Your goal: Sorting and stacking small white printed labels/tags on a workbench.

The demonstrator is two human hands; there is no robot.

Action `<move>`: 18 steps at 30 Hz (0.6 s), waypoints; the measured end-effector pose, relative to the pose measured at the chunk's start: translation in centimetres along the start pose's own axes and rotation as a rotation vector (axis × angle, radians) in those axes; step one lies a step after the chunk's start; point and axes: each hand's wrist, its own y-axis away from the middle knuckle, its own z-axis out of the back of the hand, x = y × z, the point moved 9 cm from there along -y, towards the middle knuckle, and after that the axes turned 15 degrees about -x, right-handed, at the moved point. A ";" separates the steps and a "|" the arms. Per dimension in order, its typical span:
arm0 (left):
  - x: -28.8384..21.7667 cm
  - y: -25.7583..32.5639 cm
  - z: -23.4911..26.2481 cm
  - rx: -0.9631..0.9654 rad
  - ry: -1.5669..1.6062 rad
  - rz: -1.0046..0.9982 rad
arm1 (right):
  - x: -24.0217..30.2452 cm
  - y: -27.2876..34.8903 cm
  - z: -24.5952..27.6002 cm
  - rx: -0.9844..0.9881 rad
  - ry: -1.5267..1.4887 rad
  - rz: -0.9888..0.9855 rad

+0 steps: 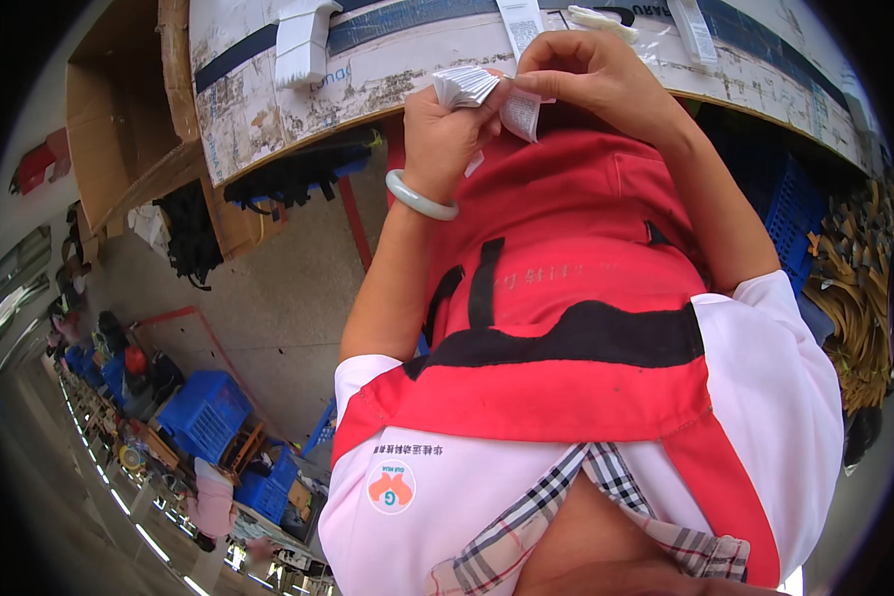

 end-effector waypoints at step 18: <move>3.0 0.2 -2.0 0.197 0.277 0.236 | -3.3 -4.8 2.6 -0.437 0.398 0.276</move>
